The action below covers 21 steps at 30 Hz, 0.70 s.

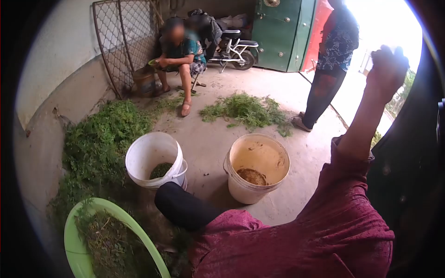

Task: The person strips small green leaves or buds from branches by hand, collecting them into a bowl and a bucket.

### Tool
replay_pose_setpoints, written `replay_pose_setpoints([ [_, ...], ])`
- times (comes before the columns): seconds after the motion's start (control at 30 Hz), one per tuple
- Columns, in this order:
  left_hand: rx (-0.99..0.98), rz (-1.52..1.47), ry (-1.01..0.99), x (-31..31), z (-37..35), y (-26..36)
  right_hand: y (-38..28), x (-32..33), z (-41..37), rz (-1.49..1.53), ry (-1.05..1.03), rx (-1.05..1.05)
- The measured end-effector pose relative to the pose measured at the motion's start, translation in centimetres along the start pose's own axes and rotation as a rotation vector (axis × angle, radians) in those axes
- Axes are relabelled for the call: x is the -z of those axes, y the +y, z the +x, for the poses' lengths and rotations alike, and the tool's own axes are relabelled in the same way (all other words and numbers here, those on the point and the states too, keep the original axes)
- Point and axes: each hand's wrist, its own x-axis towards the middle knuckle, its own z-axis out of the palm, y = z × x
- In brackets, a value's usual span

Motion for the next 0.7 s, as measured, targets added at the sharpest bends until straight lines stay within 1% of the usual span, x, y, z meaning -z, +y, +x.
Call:
replay_pose_setpoints([
  [0.03,0.002,-0.030,0.019,-0.6,-0.3,0.2,-1.0,-0.8,0.0,-0.066,-0.001,0.034],
  [0.1,-0.029,-0.109,0.085,-1.8,-0.6,0.7,1.2,-0.8,-0.2,-0.198,-0.105,0.140],
  [0.13,-0.058,-0.136,0.158,-1.2,-1.8,1.6,2.5,-3.3,-1.8,-0.118,-0.130,0.091],
  [0.17,-0.094,-0.150,0.264,0.4,-4.1,3.0,4.4,-0.1,-3.6,0.097,-0.167,-0.135],
  [0.2,-0.132,-0.155,0.388,2.2,-7.3,4.4,7.5,1.8,-4.2,0.310,-0.222,-0.381],
  [0.23,-0.162,-0.153,0.515,3.7,-11.1,5.9,12.8,-0.1,-7.3,0.504,-0.288,-0.640],
  [0.27,-0.122,-0.025,0.559,2.5,-10.9,7.4,12.9,-2.6,-12.4,0.542,-0.326,-0.808],
  [0.3,-0.160,0.114,0.614,1.5,-10.8,7.3,12.5,-4.8,-17.0,0.558,-0.364,-0.958],
  [0.33,-0.088,-0.200,0.489,3.7,-10.8,7.1,8.6,-7.4,-22.8,0.653,-0.463,-1.042],
  [0.37,-0.192,0.032,0.626,1.9,-10.5,7.6,2.7,-9.7,-27.0,0.613,-0.585,-1.199],
  [0.4,-0.146,-0.029,0.698,-1.1,-10.4,9.2,-0.2,-11.0,-31.1,0.669,-0.705,-1.302],
  [0.43,-0.199,0.168,0.678,0.2,-10.6,8.9,-2.4,-11.6,-34.6,0.766,-0.921,-1.346],
  [0.47,-0.251,0.233,0.727,-0.3,-11.4,9.9,-6.6,-11.9,-35.9,0.726,-1.141,-1.281],
  [0.5,-0.296,0.297,0.765,-0.5,-11.6,10.6,-10.1,-12.3,-37.7,0.802,-1.311,-1.195],
  [0.57,-0.599,0.692,0.934,1.8,-12.5,11.9,-15.2,-12.3,-39.8,0.918,-1.544,-0.910],
  [0.6,-0.710,0.710,0.981,0.7,-12.6,13.9,-17.0,-12.6,-40.6,0.969,-1.548,-0.650],
  [0.63,-0.771,0.732,1.042,-1.5,-12.4,15.9,-18.4,-12.9,-41.4,1.011,-1.537,-0.390],
  [0.7,-0.730,0.746,0.967,-4.6,-12.0,18.5,-20.3,-13.1,-42.4,1.135,-1.600,-0.280],
])
